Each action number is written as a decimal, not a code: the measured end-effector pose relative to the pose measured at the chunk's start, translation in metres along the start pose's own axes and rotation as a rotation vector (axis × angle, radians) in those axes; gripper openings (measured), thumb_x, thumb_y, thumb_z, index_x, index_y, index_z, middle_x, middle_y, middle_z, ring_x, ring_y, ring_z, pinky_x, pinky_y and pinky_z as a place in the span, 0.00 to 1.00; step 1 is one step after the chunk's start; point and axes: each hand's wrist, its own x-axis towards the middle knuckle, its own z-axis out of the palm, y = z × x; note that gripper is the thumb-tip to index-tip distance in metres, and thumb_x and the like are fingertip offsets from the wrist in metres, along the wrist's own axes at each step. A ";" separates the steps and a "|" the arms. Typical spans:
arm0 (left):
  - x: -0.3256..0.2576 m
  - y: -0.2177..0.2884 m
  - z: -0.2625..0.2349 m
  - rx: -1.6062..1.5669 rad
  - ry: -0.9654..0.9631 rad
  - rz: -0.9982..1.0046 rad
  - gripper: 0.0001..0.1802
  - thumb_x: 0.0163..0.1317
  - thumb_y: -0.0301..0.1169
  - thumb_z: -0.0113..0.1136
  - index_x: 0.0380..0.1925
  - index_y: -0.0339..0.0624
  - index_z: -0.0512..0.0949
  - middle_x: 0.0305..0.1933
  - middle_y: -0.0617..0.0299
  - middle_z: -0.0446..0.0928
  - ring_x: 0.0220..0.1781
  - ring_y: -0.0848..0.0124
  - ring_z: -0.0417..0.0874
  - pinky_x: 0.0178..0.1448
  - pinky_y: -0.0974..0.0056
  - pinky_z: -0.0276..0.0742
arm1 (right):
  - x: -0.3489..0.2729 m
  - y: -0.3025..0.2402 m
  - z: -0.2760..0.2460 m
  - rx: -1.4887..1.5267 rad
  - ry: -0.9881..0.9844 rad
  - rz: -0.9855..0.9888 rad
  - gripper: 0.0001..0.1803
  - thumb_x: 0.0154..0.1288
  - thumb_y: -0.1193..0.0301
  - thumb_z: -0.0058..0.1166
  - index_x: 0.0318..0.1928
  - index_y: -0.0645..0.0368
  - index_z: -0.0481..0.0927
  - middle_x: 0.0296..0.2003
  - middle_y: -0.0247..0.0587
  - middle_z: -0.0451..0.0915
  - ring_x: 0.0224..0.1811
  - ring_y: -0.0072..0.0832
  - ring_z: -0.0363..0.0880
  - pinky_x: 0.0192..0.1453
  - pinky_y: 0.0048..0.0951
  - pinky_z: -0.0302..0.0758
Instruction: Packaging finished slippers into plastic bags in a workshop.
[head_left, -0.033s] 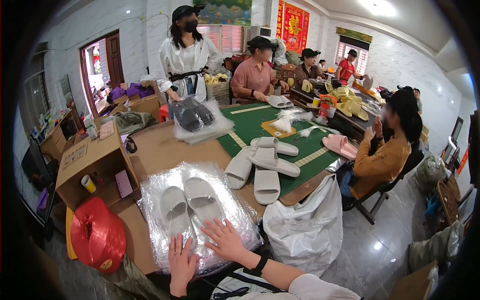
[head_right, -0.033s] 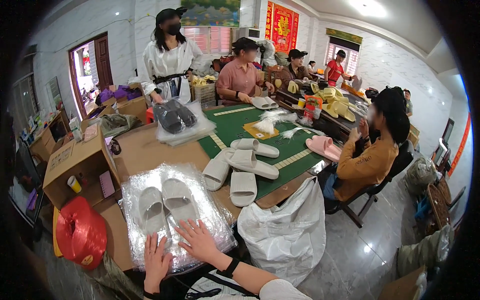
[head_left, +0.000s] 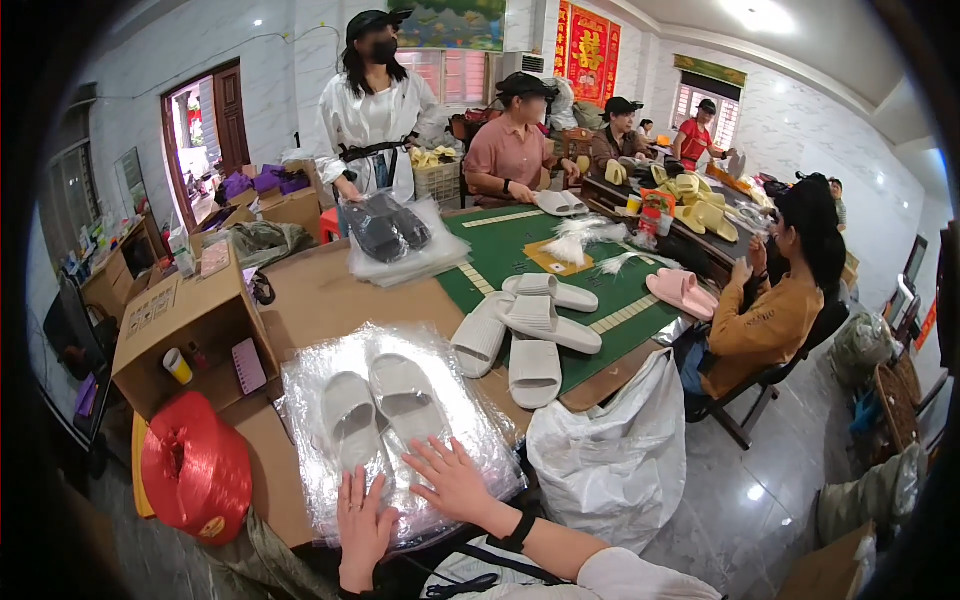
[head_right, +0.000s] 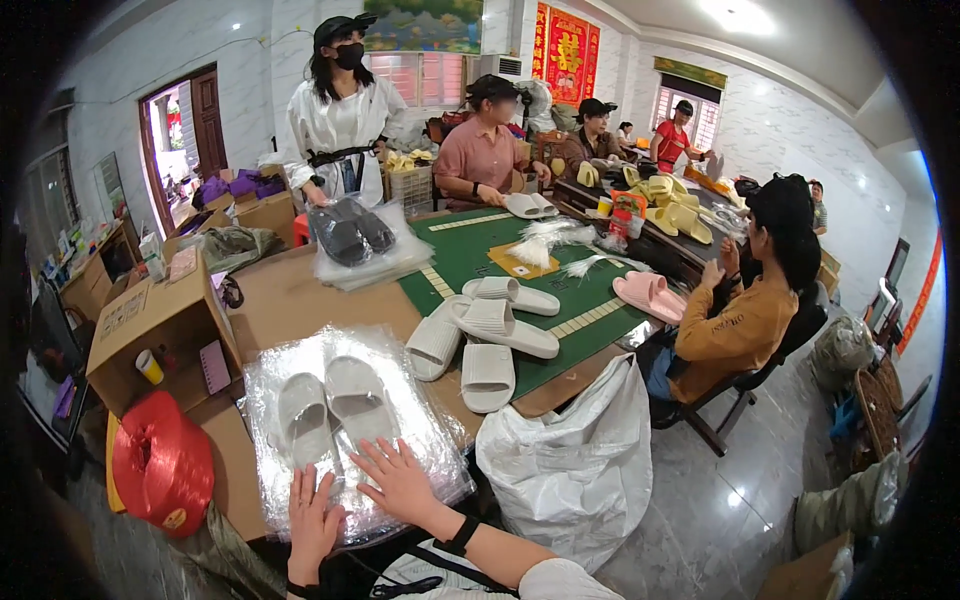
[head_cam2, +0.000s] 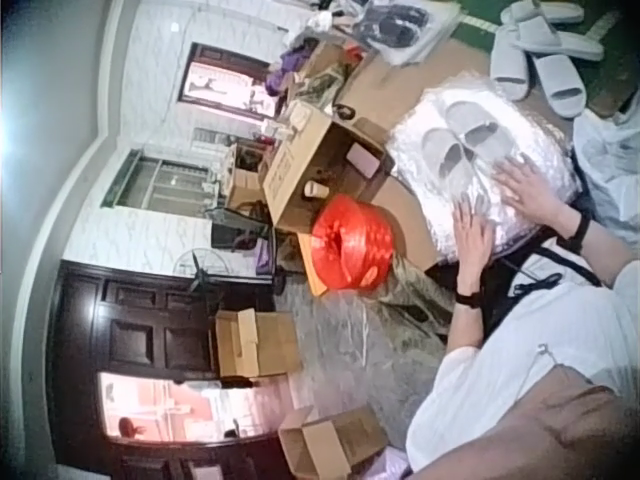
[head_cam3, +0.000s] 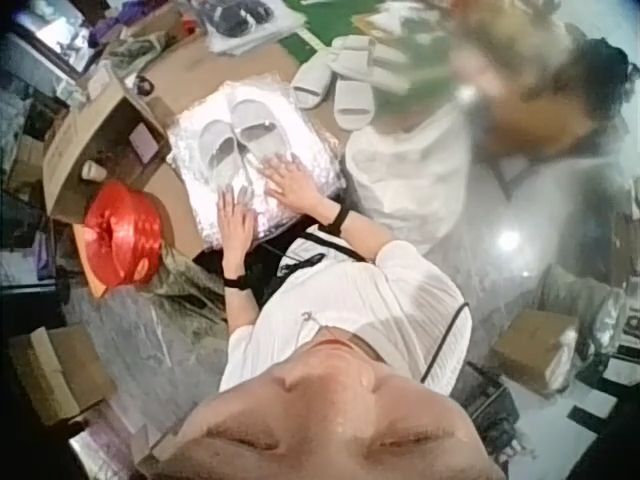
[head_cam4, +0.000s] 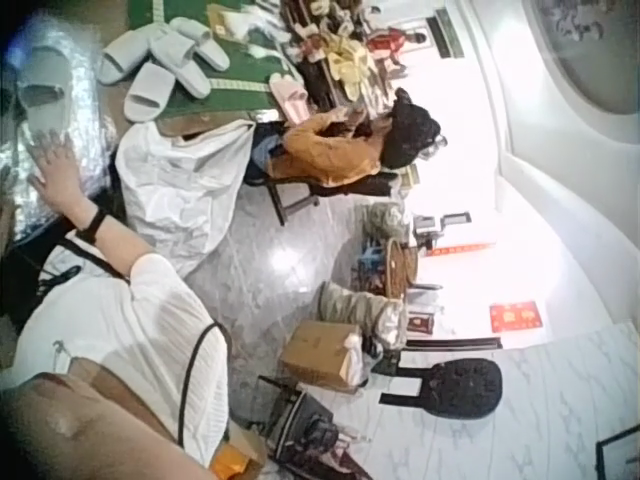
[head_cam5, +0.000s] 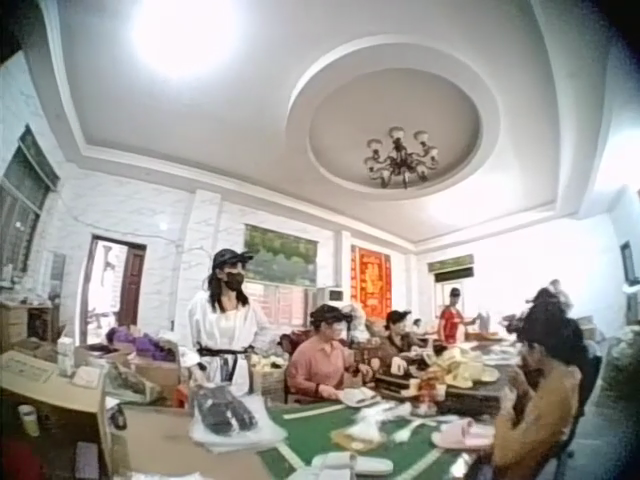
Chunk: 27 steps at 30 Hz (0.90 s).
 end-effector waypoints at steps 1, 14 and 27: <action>0.000 0.000 -0.001 -0.017 0.000 0.004 0.32 0.61 0.34 0.62 0.67 0.44 0.72 0.79 0.45 0.58 0.81 0.42 0.52 0.81 0.44 0.50 | 0.000 0.000 -0.001 0.006 0.002 0.005 0.32 0.76 0.49 0.47 0.75 0.42 0.64 0.76 0.41 0.62 0.77 0.45 0.59 0.80 0.56 0.50; 0.000 -0.003 0.003 -0.012 -0.014 -0.014 0.32 0.61 0.35 0.63 0.67 0.44 0.72 0.80 0.47 0.57 0.81 0.43 0.52 0.81 0.43 0.49 | 0.001 -0.001 -0.002 -0.023 -0.034 0.011 0.32 0.76 0.49 0.46 0.75 0.42 0.64 0.76 0.40 0.62 0.77 0.45 0.59 0.80 0.55 0.51; -0.002 -0.006 0.008 0.048 0.019 0.000 0.36 0.60 0.44 0.67 0.69 0.49 0.72 0.80 0.49 0.57 0.81 0.43 0.54 0.81 0.42 0.49 | 0.001 0.000 -0.001 -0.024 -0.009 -0.006 0.32 0.77 0.49 0.45 0.75 0.43 0.65 0.75 0.41 0.63 0.77 0.45 0.60 0.79 0.55 0.51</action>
